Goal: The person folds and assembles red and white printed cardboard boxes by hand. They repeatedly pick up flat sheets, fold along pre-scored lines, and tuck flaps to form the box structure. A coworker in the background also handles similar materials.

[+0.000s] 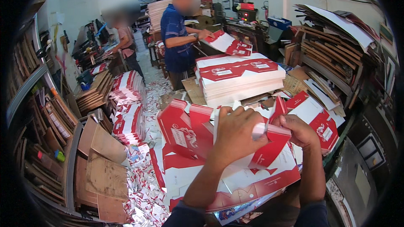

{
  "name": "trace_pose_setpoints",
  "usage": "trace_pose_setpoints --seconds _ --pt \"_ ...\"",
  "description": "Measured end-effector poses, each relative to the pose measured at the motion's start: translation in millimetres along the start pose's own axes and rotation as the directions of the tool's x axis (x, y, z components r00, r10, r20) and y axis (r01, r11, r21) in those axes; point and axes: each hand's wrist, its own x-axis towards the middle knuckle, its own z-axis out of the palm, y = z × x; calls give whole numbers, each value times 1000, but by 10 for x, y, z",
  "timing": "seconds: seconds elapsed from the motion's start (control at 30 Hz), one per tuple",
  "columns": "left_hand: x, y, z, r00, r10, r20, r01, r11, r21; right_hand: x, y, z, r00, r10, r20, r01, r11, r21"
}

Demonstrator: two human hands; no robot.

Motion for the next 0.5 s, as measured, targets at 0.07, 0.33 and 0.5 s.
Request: trace_pose_setpoints --seconds 0.07,0.33,0.5 --pt "-19 9 -27 1000 -12 24 13 1000 -11 93 -42 71 997 72 -12 -72 997 5" --pt "-32 47 -68 998 -11 68 12 1000 -21 255 286 -262 993 65 102 -38 967 -251" --pt "-27 29 -214 991 25 134 -9 993 -116 295 439 -365 966 -37 254 216 655 -724"
